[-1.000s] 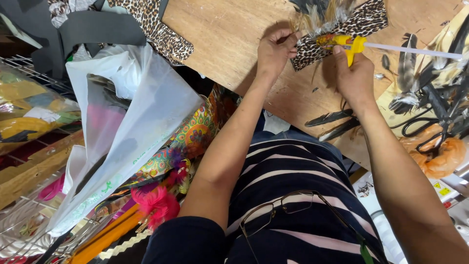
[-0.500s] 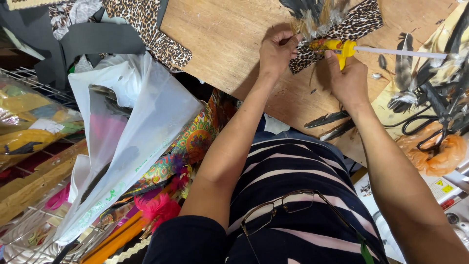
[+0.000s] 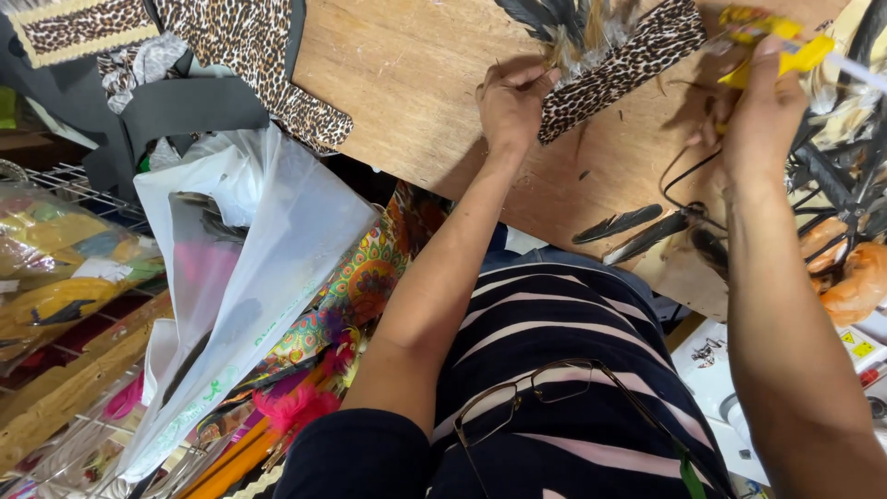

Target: Gluing individual feathers onto leopard-print fabric strips using a hot glue gun to create decorative accessories.

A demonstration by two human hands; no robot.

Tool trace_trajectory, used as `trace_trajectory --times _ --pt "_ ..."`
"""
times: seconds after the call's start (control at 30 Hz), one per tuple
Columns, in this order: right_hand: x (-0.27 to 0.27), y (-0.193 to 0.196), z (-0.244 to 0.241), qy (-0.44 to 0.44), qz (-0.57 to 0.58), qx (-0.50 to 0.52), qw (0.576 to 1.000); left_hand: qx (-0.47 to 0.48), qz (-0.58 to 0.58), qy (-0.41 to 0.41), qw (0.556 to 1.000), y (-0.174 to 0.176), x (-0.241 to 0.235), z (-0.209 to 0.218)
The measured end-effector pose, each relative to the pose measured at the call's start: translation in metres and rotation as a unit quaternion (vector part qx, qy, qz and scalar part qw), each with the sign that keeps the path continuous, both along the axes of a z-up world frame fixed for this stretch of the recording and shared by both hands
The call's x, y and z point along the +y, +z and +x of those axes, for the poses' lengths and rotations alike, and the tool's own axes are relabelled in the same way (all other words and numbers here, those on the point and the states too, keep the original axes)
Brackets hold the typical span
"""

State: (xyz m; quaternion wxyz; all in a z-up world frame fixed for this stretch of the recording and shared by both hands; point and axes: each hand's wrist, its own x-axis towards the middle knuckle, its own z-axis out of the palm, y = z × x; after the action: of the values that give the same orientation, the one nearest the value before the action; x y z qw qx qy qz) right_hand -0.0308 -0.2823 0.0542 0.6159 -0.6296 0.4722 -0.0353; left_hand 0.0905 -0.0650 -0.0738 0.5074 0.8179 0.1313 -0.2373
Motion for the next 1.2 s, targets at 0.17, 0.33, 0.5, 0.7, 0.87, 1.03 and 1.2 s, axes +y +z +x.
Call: trace_trajectory --times 0.17,0.33,0.5,0.7,0.87,1.03,1.2 --pt "-0.031 -0.014 0.017 -0.057 0.025 -0.085 0.994 -0.040 0.077 0.000 0.996 -0.015 -0.008 -0.006" --pt "-0.076 -0.076 0.022 -0.080 0.027 -0.071 0.994 -0.042 0.080 0.009 0.996 -0.016 -0.010 -0.010" --pt "-0.088 -0.080 0.033 -0.066 0.046 -0.092 0.993 -0.050 0.089 0.006 0.995 -0.023 -0.011 -0.013" --pt "-0.110 -0.095 0.015 0.071 -0.093 0.006 0.993 -0.075 0.096 0.014 0.992 -0.032 -0.012 -0.015" --pt "-0.083 -0.060 -0.003 0.198 -0.462 -0.059 0.862 -0.127 0.071 0.022 0.989 -0.043 -0.009 -0.019" --pt "-0.027 -0.006 -0.013 0.176 -0.426 -0.086 0.883 -0.132 0.047 0.007 0.990 -0.020 -0.006 -0.015" --pt "0.001 0.003 -0.031 0.176 -0.388 -0.144 0.893 -0.125 0.080 0.005 0.989 -0.014 -0.008 -0.017"
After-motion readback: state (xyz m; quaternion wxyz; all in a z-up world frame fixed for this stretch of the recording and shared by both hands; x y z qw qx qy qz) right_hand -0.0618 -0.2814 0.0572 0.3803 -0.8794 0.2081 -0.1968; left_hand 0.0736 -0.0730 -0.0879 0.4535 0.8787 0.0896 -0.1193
